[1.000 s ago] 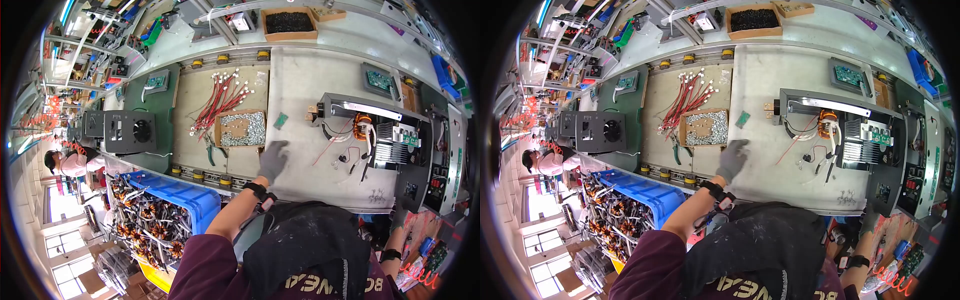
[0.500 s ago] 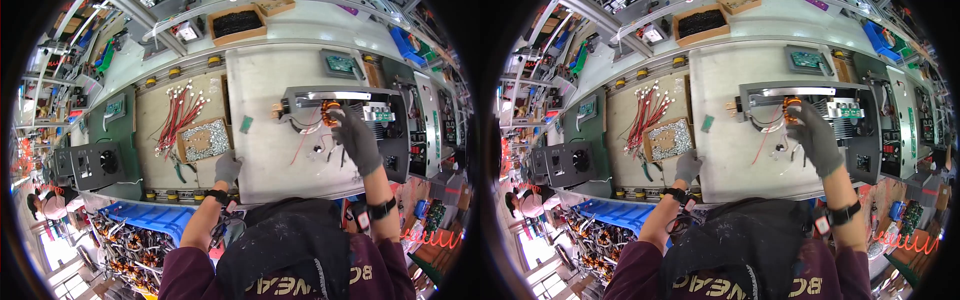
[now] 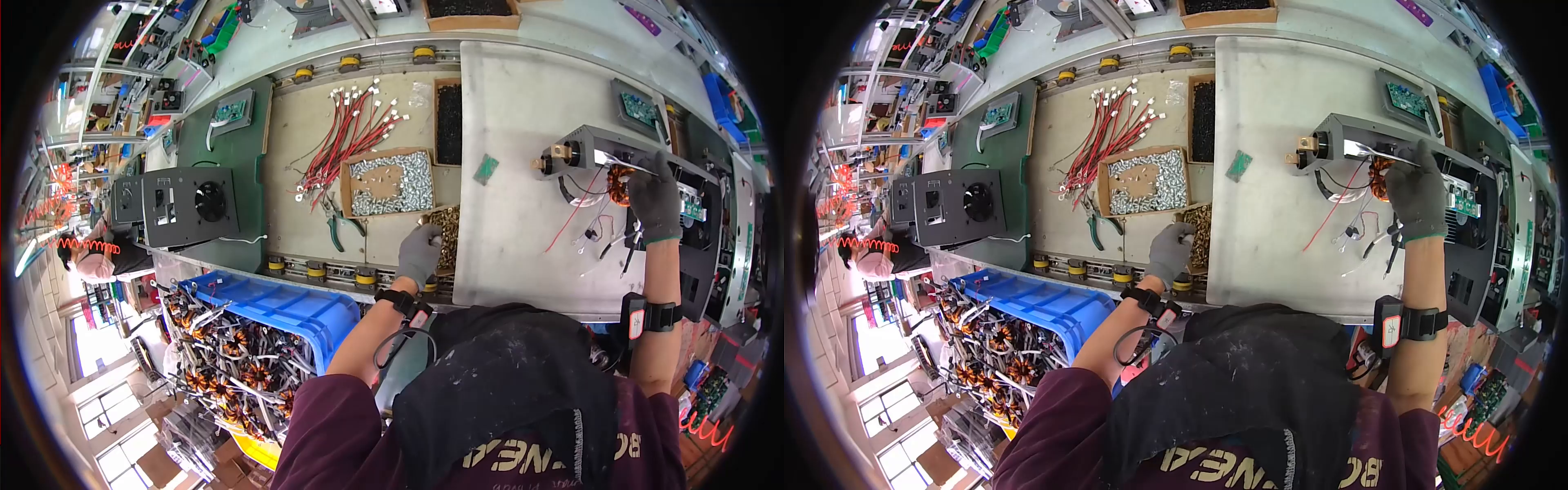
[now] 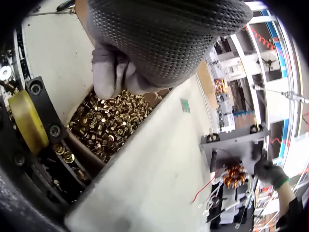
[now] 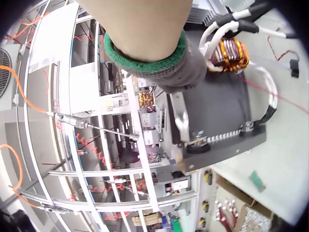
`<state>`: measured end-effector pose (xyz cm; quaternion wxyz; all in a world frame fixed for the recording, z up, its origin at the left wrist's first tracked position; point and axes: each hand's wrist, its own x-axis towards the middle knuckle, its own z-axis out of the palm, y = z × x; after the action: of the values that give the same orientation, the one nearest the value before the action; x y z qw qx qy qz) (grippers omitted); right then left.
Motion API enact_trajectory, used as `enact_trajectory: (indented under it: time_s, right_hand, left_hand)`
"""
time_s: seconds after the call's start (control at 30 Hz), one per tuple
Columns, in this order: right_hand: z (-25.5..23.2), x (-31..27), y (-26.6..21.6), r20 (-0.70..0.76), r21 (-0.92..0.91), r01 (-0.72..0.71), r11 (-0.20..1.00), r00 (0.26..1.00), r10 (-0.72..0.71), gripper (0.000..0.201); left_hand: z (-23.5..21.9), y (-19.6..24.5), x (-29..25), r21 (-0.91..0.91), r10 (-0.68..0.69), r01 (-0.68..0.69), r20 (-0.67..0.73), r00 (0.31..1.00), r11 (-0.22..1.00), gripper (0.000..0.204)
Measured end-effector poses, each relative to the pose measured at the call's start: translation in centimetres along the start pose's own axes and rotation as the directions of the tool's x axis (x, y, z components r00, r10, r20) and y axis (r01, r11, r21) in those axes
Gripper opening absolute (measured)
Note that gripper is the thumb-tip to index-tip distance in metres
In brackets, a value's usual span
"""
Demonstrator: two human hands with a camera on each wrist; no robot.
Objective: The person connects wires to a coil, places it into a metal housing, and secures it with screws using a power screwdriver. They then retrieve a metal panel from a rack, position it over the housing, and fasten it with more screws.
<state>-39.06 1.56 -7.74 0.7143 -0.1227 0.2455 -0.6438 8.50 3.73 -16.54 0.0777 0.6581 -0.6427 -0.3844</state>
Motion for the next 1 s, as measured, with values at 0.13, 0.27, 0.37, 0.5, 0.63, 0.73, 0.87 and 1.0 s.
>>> enact_trajectory:
  time_s: [0.13, 0.27, 0.37, 0.5, 0.63, 0.73, 0.87, 1.0]
  right_hand:
    - [1.3, -1.9, 2.0, -0.433, -0.249, -0.045, 0.967, 0.899, -0.07, 0.024]
    - [7.3, -4.7, 3.3, -0.535, -0.452, -0.25, 0.856, 0.844, -0.036, 0.033]
    - [7.5, -7.1, 3.4, -0.569, -0.492, -0.295, 0.819, 0.821, -0.046, 0.038]
    - [6.5, -11.2, 3.5, -0.581, -0.512, -0.325, 0.795, 0.813, -0.042, 0.04]
    - [7.8, -16.9, 2.8, -0.615, -0.59, -0.39, 0.707, 0.784, -0.081, 0.037]
    - [7.2, -22.4, 0.5, -0.654, -0.574, -0.459, 0.678, 0.756, -0.042, 0.034]
    - [0.9, -31.2, -1.9, -0.77, -0.478, -0.444, 0.757, 0.627, -0.118, 0.035]
    - [-15.1, -43.3, -3.0, -0.969, -0.199, -0.193, 0.961, 0.187, -0.163, 0.039]
  left_hand:
    - [0.1, 2.3, -1.4, 0.408, 0.207, -0.255, 0.159, 0.965, 0.876, 0.024]
    - [2.1, 2.1, -1.4, 0.602, 0.242, -0.3, 0.177, 0.954, 0.74, 0.017]
    - [1.2, 3.3, -1.3, 0.612, 0.171, -0.276, 0.226, 0.959, 0.741, 0.017]
    - [1.3, 4.0, -1.6, 0.594, 0.138, -0.296, 0.296, 0.945, 0.748, 0.02]
    - [2.0, 5.6, -0.6, 0.66, -0.085, -0.016, 0.12, 0.989, 0.751, 0.026]
    - [2.8, 4.1, 0.0, 0.626, 0.014, -0.071, 0.096, 0.995, 0.777, 0.023]
    - [3.0, 3.3, -0.2, 0.583, 0.071, -0.111, 0.09, 0.993, 0.805, 0.021]
    - [3.7, 5.0, -1.4, 0.534, 0.04, -0.04, 0.011, 0.999, 0.845, 0.021]
